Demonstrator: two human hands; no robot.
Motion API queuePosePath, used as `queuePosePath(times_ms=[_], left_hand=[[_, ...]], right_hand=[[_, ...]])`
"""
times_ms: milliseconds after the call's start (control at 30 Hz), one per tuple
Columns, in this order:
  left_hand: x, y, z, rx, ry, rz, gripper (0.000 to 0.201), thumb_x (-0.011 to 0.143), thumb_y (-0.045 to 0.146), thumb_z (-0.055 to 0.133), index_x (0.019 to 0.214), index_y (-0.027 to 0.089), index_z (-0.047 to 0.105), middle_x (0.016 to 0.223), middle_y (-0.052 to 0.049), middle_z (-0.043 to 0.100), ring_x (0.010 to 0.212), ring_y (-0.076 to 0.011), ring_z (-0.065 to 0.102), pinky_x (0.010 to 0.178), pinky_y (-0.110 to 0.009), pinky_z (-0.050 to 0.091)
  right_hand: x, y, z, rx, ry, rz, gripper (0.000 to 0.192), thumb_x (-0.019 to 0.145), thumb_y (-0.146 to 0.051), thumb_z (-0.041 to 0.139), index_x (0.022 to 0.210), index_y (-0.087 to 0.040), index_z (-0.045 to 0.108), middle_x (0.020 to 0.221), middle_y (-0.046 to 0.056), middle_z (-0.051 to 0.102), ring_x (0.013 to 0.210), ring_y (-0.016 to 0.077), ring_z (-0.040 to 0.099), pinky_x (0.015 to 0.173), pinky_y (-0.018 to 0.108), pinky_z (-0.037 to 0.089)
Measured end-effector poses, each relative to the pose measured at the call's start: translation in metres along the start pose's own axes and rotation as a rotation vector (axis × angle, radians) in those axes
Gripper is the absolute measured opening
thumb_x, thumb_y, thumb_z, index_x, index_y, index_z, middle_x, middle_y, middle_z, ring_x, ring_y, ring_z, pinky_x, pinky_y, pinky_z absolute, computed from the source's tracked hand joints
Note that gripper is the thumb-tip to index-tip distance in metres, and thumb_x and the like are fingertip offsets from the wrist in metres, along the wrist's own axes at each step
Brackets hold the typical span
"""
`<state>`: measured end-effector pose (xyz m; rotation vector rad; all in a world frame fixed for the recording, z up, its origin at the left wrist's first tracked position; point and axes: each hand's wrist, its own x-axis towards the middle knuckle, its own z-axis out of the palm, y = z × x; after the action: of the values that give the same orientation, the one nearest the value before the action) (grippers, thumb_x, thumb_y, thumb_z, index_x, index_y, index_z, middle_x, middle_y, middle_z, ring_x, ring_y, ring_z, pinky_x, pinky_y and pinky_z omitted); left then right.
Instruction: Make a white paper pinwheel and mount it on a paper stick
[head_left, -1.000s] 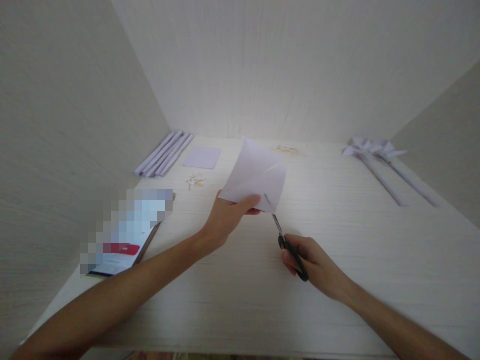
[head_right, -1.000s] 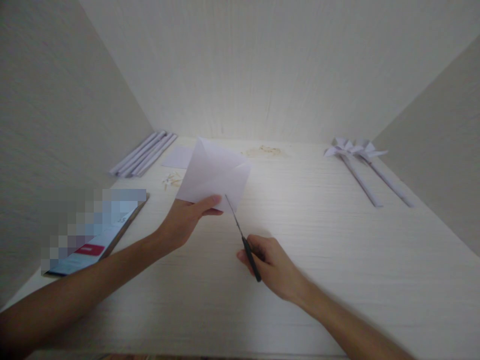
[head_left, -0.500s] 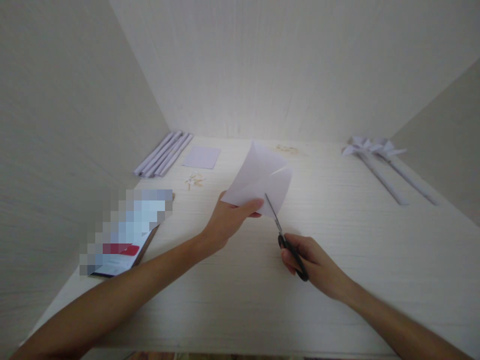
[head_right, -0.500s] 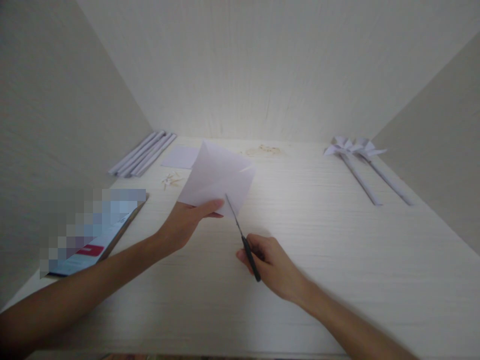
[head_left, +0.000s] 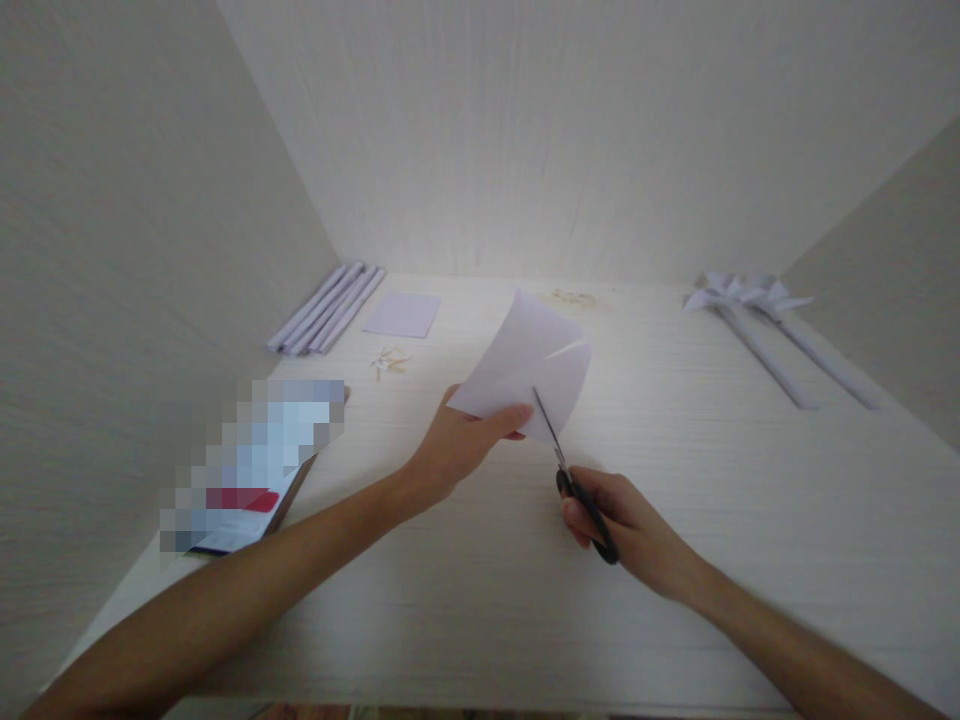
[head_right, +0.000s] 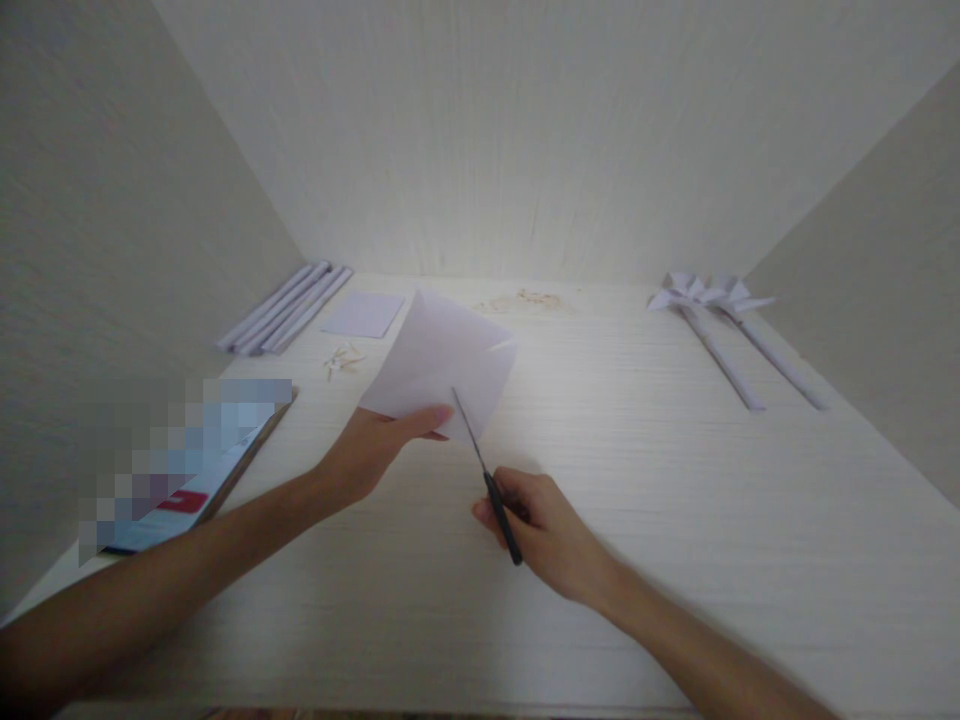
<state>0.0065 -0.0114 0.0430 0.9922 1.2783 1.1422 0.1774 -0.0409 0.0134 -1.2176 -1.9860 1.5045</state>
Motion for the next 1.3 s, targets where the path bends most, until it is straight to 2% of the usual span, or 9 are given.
queuePosePath(times_ms=[500,1300], left_hand=[[-0.0025,0.0015,-0.0002,0.023,-0.043,0.014,0.008,0.057,0.022,0.065,0.053,0.015,0.062,0.056,-0.002,0.062,0.051,-0.0129,0.055,0.054,-0.026,0.049],[-0.0022,0.0010,0.0013,0.005,-0.025,-0.001,0.009,0.057,0.022,0.066,0.051,0.016,0.062,0.056,-0.001,0.062,0.051,-0.0121,0.055,0.053,-0.024,0.050]], right_hand=[[0.0004,0.0016,0.0005,-0.003,0.014,-0.012,0.044,0.076,-0.058,0.036,0.056,-0.018,0.036,0.053,-0.004,0.034,0.049,0.0089,0.032,0.044,0.023,0.024],[0.0006,0.0038,0.0011,0.055,0.022,0.027,0.042,0.077,-0.055,0.039,0.056,-0.018,0.035,0.050,-0.004,0.033,0.046,0.0076,0.031,0.042,0.022,0.023]])
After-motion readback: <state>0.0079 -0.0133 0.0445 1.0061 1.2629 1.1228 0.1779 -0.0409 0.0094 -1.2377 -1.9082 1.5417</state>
